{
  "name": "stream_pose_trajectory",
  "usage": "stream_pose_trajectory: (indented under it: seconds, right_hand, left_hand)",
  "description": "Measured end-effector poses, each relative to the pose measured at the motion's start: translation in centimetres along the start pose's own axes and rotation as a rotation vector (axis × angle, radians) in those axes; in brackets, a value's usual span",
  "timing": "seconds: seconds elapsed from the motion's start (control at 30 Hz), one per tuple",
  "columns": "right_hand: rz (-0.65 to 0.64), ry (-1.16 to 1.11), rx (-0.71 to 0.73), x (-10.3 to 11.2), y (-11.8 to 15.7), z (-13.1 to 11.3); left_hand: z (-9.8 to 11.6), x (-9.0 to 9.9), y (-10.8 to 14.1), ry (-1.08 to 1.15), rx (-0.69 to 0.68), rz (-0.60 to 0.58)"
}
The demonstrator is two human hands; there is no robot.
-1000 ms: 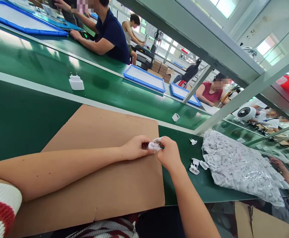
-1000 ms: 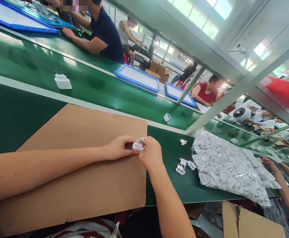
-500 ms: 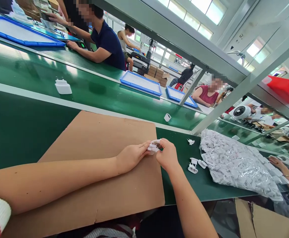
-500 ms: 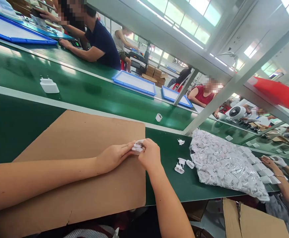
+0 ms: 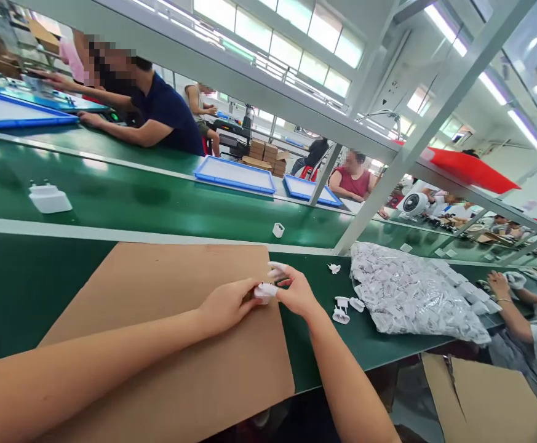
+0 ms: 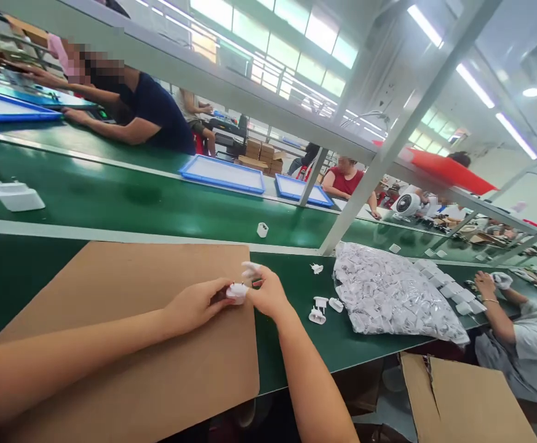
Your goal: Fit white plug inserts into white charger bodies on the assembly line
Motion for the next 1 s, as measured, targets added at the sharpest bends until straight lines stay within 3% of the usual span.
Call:
stream_pose_trajectory:
  seconds: [0.1,0.17,0.27,0.37,0.47,0.57,0.67,0.77,0.87,1.0]
  right_hand:
    - [0.300,0.283,-0.027,4.5,-1.3,1.9]
    - [0.440,0.548,-0.214,7.3,-1.5,4.2]
    - [0.438,0.681,-0.471,9.4,-1.2,7.6]
    - [0.429,0.651,-0.457,9.9,-0.6,8.9]
    - [0.462,0.630,-0.413,9.8,-0.2,8.6]
    - [0.489,0.593,-0.389,9.5,-0.1,7.9]
    - [0.495,0.531,-0.342,8.7,-0.4,6.8]
    - [0.480,0.344,-0.266,7.3,-0.8,5.9]
    - [0.430,0.019,-0.274,5.7,-0.9,5.7]
    - [0.416,-0.457,-0.349,4.4,-0.6,5.3]
  left_hand:
    - [-1.3,1.5,-2.7,0.020,0.034,0.035]
    - [-3.3,3.3,-5.2,-0.014,0.131,0.116]
    - [-7.1,6.4,-8.8,-0.085,0.348,0.247]
    - [-10.3,8.7,-11.7,-0.134,0.472,0.331]
    - [-12.3,9.7,-13.4,-0.168,0.540,0.353]
    - [-12.3,9.7,-14.1,-0.231,0.586,0.431]
    - [-10.0,8.8,-14.8,-0.401,0.480,0.574]
    - [-7.9,6.1,-17.0,-0.502,0.361,0.466]
    - [-7.7,4.0,-19.0,-0.478,0.461,0.348]
    - [-7.8,3.2,-20.4,-0.421,0.543,0.255]
Point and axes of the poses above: each hand's wrist, its own y-axis away from the middle knuckle, its own x-axis out of the back of the hand, z = x × y, the point moved 5 cm from there along -y, towards the middle knuckle, and after that the axes turned 2 degrees about -y, right-handed, at the moved point
